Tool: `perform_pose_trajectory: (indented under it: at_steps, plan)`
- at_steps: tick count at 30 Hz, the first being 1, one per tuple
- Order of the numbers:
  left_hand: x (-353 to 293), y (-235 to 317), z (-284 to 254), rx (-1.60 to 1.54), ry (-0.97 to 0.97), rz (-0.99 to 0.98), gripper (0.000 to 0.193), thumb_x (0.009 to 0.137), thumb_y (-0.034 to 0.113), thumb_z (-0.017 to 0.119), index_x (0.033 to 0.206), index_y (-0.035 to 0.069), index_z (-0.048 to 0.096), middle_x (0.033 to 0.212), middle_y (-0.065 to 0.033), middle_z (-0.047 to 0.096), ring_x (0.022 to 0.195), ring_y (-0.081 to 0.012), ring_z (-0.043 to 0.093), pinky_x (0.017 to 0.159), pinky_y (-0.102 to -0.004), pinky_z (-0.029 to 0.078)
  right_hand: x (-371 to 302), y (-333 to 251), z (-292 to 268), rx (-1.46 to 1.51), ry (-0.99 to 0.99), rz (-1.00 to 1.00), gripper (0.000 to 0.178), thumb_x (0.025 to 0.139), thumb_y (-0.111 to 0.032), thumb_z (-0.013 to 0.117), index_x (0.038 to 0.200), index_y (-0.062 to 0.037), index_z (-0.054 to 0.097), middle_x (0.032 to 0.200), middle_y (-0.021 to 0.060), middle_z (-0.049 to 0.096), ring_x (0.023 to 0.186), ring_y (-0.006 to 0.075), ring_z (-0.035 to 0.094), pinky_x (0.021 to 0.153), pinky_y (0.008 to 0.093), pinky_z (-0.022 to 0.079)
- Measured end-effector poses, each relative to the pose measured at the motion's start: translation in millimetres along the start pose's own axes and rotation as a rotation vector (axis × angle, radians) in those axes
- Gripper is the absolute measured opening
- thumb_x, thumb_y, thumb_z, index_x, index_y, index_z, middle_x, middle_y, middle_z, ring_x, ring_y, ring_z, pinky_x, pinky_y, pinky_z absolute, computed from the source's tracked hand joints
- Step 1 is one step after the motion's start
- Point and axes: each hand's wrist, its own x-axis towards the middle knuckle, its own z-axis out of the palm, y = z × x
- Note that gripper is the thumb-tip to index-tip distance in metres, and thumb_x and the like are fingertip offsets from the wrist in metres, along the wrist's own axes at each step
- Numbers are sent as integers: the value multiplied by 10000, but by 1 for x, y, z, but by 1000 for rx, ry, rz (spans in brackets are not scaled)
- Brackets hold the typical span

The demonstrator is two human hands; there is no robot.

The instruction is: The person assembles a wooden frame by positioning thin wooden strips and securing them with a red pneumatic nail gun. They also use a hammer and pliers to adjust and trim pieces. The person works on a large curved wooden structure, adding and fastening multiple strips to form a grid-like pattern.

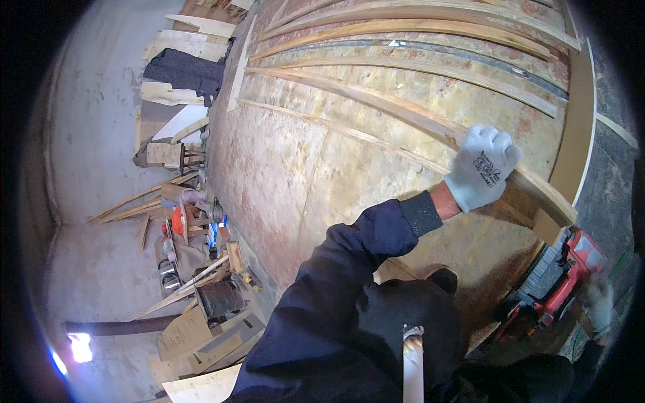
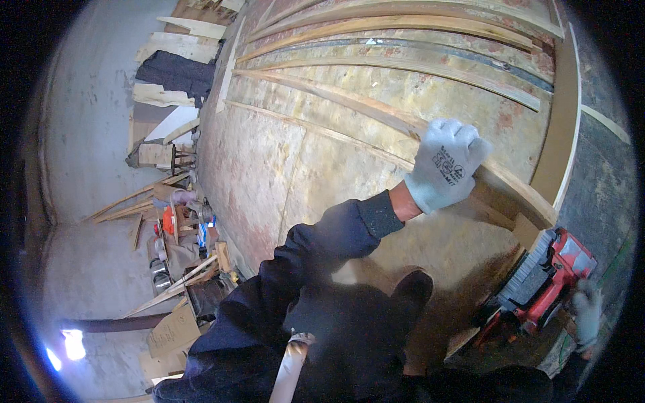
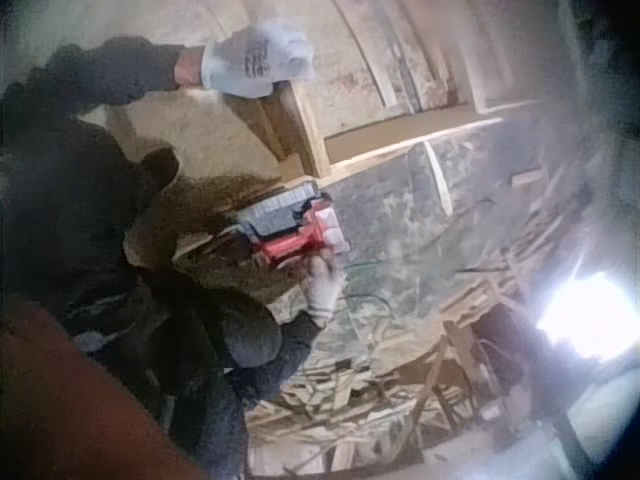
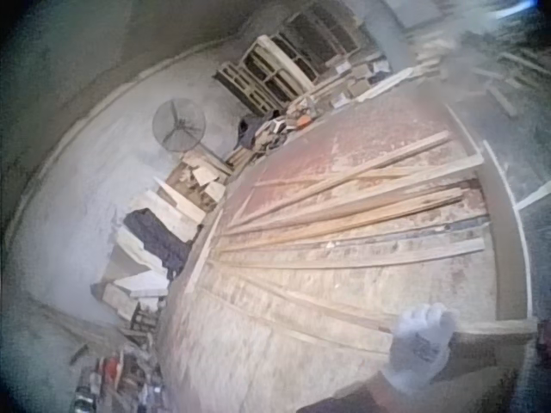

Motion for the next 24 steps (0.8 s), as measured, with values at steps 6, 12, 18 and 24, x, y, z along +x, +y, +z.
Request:
perform_pose_trajectory:
  at_steps: [6,12,18,24]
  plan:
    - [-8,36,-28,15,34,-10,151,722,168,657,853,113,607,901,-90,542,872,-294,566,758,-451,410,-57,-209,21,-57,-211,-417,461,903,-75,576,1355,16,576,1158,86,650,1022,172,606,924,325,484]
    - [-35,75,-68,-23,147,-18,134,800,184,625,915,114,619,941,-82,551,919,-277,557,855,-473,435,-125,-310,161,-350,-621,-364,536,836,-44,621,1365,33,588,1103,139,695,1008,196,667,924,345,520]
    - [-139,78,-105,108,53,-257,619,860,216,664,1442,61,519,1434,-231,480,1317,-385,500,1149,-535,367,-169,-280,214,-588,-644,-527,611,790,-82,735,1375,-5,578,953,208,727,889,369,731,791,455,565]
    - [-210,-19,-102,-1326,720,-1207,639,1016,364,619,1518,29,410,1361,-186,572,1267,-331,550,1115,-423,434,-229,-220,212,-729,-540,-830,660,797,-163,776,1378,-2,509,1035,254,678,922,438,694,734,475,559]
